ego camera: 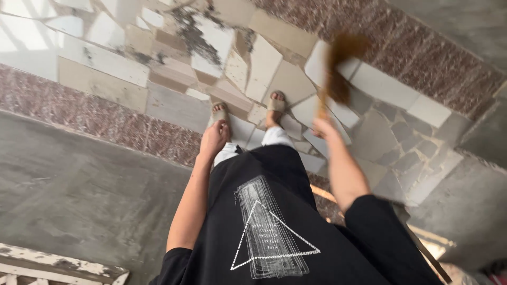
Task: The person sweeps a tiled floor using a broom and a dustpan, moving debris from the edges of the hallway into a pile.
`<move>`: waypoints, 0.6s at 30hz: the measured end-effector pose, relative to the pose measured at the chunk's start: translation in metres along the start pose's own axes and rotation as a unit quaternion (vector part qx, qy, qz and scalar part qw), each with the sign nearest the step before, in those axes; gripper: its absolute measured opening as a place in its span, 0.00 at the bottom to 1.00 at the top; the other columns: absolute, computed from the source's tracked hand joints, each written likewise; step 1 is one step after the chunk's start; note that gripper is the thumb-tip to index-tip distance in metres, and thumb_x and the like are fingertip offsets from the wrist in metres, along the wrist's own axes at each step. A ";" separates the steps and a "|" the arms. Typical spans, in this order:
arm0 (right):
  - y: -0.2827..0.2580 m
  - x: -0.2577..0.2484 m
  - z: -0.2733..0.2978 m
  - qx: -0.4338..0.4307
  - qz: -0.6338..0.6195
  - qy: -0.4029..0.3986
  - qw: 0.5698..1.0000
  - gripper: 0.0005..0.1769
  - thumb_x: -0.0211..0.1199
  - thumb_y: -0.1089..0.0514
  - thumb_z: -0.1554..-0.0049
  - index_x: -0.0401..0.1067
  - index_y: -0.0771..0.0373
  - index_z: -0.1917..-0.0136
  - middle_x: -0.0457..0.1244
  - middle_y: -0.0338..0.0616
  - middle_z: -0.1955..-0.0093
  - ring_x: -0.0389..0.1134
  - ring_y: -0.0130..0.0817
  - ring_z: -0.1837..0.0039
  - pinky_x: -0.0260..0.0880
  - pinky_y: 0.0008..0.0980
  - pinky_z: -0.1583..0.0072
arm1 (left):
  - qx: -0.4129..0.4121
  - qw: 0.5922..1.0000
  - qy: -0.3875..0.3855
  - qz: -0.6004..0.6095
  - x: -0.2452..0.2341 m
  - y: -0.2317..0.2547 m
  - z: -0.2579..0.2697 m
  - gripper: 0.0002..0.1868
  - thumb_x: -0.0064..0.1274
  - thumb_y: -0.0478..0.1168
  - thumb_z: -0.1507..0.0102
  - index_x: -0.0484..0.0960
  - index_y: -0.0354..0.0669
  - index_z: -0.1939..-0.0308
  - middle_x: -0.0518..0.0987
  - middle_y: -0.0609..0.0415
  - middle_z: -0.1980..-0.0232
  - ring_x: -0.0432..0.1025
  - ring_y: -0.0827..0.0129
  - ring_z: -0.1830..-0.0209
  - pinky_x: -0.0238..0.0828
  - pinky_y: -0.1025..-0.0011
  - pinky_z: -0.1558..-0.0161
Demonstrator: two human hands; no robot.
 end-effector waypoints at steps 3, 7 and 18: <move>-0.025 0.089 -0.007 -0.006 0.070 -0.050 0.996 0.46 0.58 0.63 0.49 0.44 0.36 0.23 0.65 0.46 0.59 0.66 0.39 0.73 0.67 0.40 0.72 | -0.019 1.000 -0.003 0.022 0.028 0.028 0.006 0.17 0.48 0.44 0.32 0.79 0.42 0.42 0.82 0.37 0.50 0.77 0.44 0.49 0.73 0.54 0.47; -0.056 0.137 0.032 -0.042 -0.008 -0.196 0.980 0.52 0.53 0.68 0.46 0.39 0.37 0.16 0.63 0.53 0.65 0.57 0.30 0.75 0.56 0.32 0.75 | 0.025 0.999 0.018 0.023 0.039 0.057 0.007 0.17 0.49 0.43 0.32 0.77 0.40 0.42 0.81 0.36 0.47 0.77 0.43 0.50 0.73 0.53 0.49; -0.035 -0.013 0.217 -0.167 0.013 -0.158 0.973 0.50 0.56 0.68 0.47 0.46 0.43 0.16 0.60 0.39 0.57 0.56 0.26 0.74 0.58 0.29 0.75 | 0.029 0.999 0.036 0.016 0.023 0.055 -0.006 0.17 0.49 0.42 0.32 0.79 0.39 0.43 0.82 0.36 0.50 0.78 0.44 0.52 0.73 0.54 0.49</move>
Point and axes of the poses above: each hand's wrist, its own z-axis away from the middle knuckle, its own x-axis out of the palm, y = z × x, the point moved 2 cm from there along -z, towards the middle knuckle
